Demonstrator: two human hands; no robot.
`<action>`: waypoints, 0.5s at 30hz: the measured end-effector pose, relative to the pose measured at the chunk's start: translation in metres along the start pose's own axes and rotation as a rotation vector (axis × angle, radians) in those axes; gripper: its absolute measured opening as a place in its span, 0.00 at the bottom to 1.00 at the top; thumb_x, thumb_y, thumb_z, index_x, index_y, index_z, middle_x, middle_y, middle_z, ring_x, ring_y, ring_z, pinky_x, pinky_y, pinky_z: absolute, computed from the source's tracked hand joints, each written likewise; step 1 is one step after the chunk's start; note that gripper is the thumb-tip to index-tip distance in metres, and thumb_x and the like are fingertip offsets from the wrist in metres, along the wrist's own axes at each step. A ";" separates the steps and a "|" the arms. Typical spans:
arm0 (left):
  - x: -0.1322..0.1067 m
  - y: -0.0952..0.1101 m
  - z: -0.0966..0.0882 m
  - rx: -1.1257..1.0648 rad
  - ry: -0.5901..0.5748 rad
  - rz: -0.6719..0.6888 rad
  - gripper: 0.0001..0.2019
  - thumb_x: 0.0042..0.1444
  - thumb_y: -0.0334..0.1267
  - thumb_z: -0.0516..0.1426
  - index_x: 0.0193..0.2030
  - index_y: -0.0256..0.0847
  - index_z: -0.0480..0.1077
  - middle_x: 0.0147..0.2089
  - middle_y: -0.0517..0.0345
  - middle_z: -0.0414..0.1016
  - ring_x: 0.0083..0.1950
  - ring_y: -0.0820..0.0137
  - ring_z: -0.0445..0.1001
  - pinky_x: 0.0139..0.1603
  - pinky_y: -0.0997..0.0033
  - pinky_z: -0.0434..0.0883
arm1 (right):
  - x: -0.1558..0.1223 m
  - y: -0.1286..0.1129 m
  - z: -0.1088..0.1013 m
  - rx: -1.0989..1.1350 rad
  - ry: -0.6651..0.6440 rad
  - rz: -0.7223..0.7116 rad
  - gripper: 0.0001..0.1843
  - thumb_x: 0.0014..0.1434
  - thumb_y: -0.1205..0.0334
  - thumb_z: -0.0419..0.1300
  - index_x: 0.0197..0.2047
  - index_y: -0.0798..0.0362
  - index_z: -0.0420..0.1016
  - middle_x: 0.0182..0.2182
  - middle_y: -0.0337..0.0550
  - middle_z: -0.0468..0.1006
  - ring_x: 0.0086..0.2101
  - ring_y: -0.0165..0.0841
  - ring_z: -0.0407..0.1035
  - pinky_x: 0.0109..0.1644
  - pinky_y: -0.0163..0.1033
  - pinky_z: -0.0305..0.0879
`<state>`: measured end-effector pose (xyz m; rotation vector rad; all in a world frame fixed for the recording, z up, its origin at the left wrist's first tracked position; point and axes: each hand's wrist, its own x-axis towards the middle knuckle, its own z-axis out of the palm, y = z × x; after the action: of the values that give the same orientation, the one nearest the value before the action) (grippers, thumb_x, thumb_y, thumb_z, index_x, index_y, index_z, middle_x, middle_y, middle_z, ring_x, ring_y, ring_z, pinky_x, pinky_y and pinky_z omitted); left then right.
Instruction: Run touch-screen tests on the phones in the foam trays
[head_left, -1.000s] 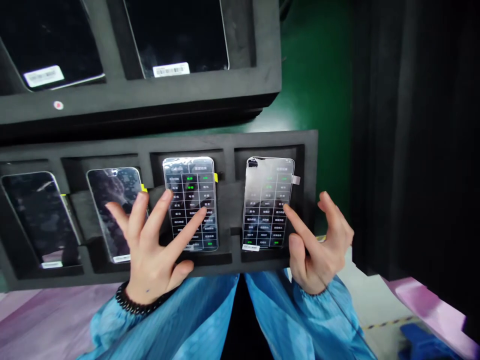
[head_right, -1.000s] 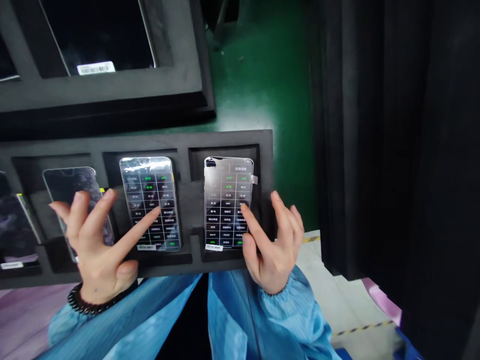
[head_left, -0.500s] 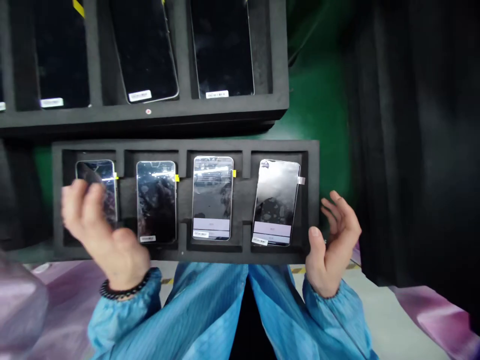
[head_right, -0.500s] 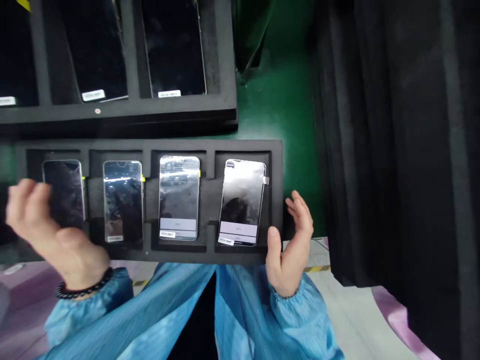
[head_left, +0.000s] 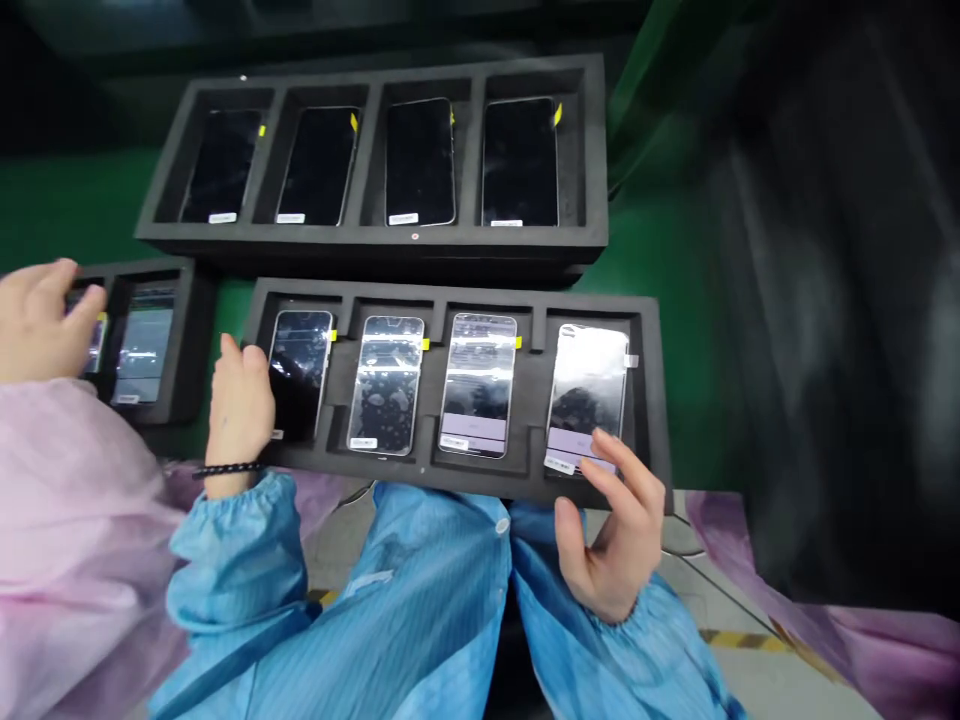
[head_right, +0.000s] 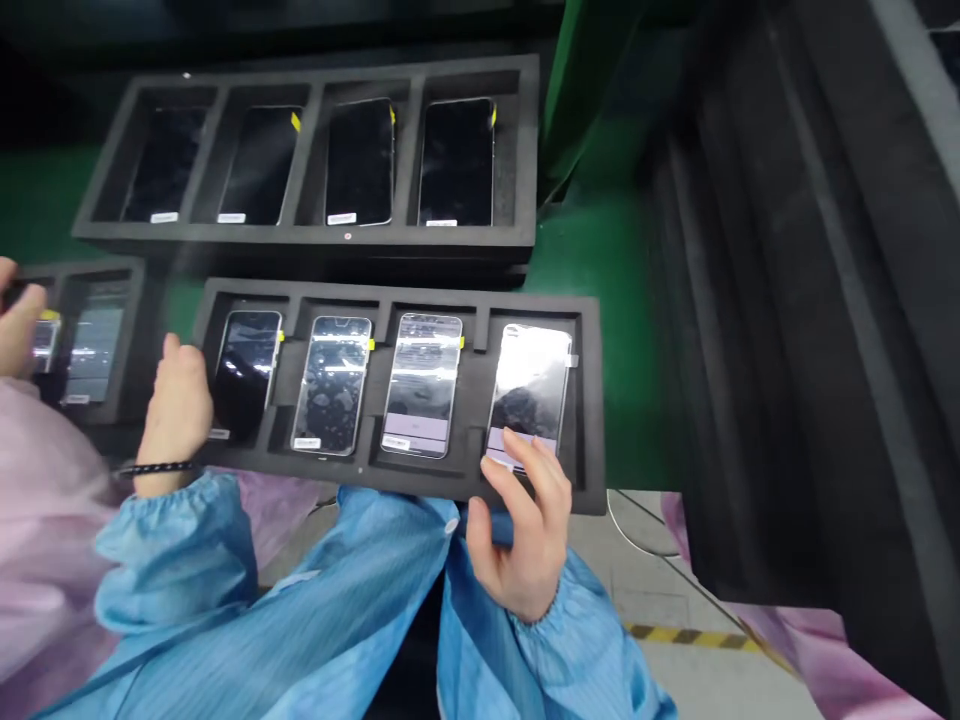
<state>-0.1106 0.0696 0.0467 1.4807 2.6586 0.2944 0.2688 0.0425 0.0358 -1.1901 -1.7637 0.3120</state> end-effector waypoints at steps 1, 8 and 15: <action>-0.012 0.000 -0.001 -0.019 -0.018 -0.032 0.43 0.69 0.57 0.28 0.74 0.18 0.47 0.72 0.22 0.58 0.73 0.38 0.61 0.69 0.34 0.63 | 0.003 -0.003 0.001 -0.009 -0.035 -0.002 0.24 0.61 0.71 0.60 0.60 0.49 0.71 0.58 0.50 0.76 0.54 0.43 0.73 0.60 0.55 0.72; -0.102 0.016 -0.013 -0.121 -0.155 -0.129 0.48 0.67 0.64 0.34 0.77 0.19 0.39 0.72 0.22 0.57 0.75 0.42 0.58 0.74 0.38 0.59 | 0.015 -0.018 0.023 -0.140 -0.320 -0.017 0.16 0.65 0.72 0.58 0.53 0.50 0.78 0.60 0.49 0.74 0.60 0.43 0.67 0.69 0.57 0.62; -0.091 0.039 -0.006 -0.050 -0.115 0.058 0.60 0.56 0.69 0.53 0.77 0.21 0.36 0.76 0.19 0.46 0.78 0.36 0.49 0.73 0.34 0.57 | 0.033 -0.015 0.053 -0.336 -0.475 -0.001 0.18 0.68 0.68 0.54 0.59 0.53 0.74 0.67 0.56 0.66 0.65 0.50 0.61 0.71 0.75 0.49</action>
<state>-0.0309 0.0119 0.0587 1.5133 2.5050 0.2699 0.2149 0.0772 0.0367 -1.4348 -2.2954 0.3254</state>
